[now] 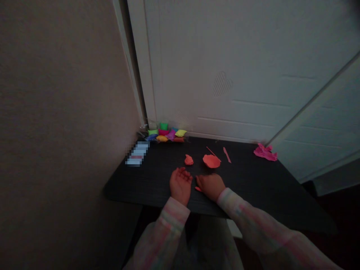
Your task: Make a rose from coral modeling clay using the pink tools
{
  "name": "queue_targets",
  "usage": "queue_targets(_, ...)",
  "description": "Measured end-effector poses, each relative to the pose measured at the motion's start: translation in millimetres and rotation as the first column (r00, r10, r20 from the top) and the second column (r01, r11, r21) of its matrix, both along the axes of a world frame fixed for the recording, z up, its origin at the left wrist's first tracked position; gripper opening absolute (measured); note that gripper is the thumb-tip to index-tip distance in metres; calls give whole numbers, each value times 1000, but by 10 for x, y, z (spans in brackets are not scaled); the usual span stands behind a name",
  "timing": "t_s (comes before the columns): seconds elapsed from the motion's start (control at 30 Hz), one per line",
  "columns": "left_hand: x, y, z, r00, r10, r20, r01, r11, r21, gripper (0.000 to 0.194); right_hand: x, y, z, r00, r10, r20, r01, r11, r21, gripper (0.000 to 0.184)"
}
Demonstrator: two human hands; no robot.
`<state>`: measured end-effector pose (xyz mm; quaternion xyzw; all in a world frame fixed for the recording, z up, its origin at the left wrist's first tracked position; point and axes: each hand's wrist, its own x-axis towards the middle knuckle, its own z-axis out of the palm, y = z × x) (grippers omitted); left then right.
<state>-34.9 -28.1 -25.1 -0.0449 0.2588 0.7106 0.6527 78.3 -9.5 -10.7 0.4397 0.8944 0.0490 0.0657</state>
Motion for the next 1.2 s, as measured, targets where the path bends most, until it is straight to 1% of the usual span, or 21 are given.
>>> queue_targets(0.07, 0, -1, 5, 1000, -1, -3, 1, 1000, -4, 16, -2, -8, -38, 997, -43, -63, 42, 999, -8, 33)
queue_targets(0.13, -2, 0, 7, 1000, 0, -8, 0, 1000, -7, 15, 24, -7, -77, 971, -157, -179, 155, 988, -25, 37)
queue_targets(0.2, -3, 4, 2, 1000, -4, -13, 4, 1000, -4, 14, 89, 4, -101, 895, -280, -348, 262, 960, -100, 43)
queue_targets(0.23, -1, 7, -3, 1000, -10, -20, 10, 1000, -1, 13, 132, 5, -106, 844, -312, -435, 274, 950, -151, 45)
queue_targets(0.27, 4, 10, -10, 999, -18, -31, 18, 1000, 1, 12, 177, -2, -108, 802, -315, -507, 248, 949, -196, 46)
queue_targets(0.3, 12, 15, -17, 998, -28, -49, 28, 1000, -1, 11, 220, -18, -110, 783, -281, -555, 187, 957, -221, 43)
queue_targets(0.4, 55, 36, -39, 981, -80, -174, 78, 997, -16, 9, 301, -114, -119, 813, -82, -576, -30, 983, -181, 32)
queue_targets(0.47, 87, 67, -46, 936, -128, -327, 132, 991, -11, 11, 319, -171, -131, 817, -32, -576, -68, 986, -151, 26)
queue_targets(0.53, 109, 126, -46, 835, -192, -516, 214, 977, -17, 16, 348, -185, -138, 773, -105, -625, -11, 984, -178, 24)
queue_targets(0.57, 117, 168, -44, 746, -229, -626, 255, 966, -50, 19, 380, -175, -137, 739, -163, -654, 30, 977, -210, 26)
queue_targets(0.63, 134, 280, -34, 506, -292, -812, 290, 944, -159, 25, 494, -126, -130, 665, -277, -694, 123, 957, -264, 30)
queue_targets(0.67, 149, 347, -27, 388, -313, -867, 285, 935, -210, 29, 571, -94, -126, 631, -323, -705, 176, 945, -275, 31)
queue_targets(0.7, 171, 418, -21, 291, -323, -900, 278, 929, -244, 33, 656, -61, -123, 600, -367, -711, 235, 930, -282, 32)
queue_targets(0.73, 201, 490, -14, 220, -329, -918, 281, 923, -263, 39, 741, -30, -123, 572, -408, -712, 299, 912, -282, 33)
queue_targets(0.8, 281, 626, -6, 136, -333, -933, 315, 908, -278, 49, 882, 18, -125, 523, -480, -705, 399, 868, -295, 33)
queue_targets(0.83, 326, 687, -5, 88, -332, -939, 331, 899, -287, 51, 927, 33, -125, 516, -497, -698, 429, 855, -292, 33)
queue_targets(0.93, 422, 822, -6, -51, -310, -949, 349, 885, -308, 42, 962, 51, -122, 575, -482, -661, 466, 857, -220, 32)
queue_targets(1.0, 425, 873, 0, -125, -277, -953, 331, 894, -303, 34, 944, 60, -125, 598, -476, -645, 478, 858, -190, 34)
queue_targets(1.13, 303, 905, 41, -255, -183, -950, 255, 934, -248, 30, 954, 158, -156, 536, -515, -669, 501, 832, -239, 36)
queue_targets(1.17, 265, 908, 53, -288, -160, -944, 237, 943, -233, 30, 966, 206, -161, 538, -521, -663, 512, 826, -234, 36)
queue_targets(1.2, 230, 912, 63, -320, -144, -937, 219, 950, -221, 30, 977, 262, -163, 562, -523, -641, 525, 824, -212, 37)
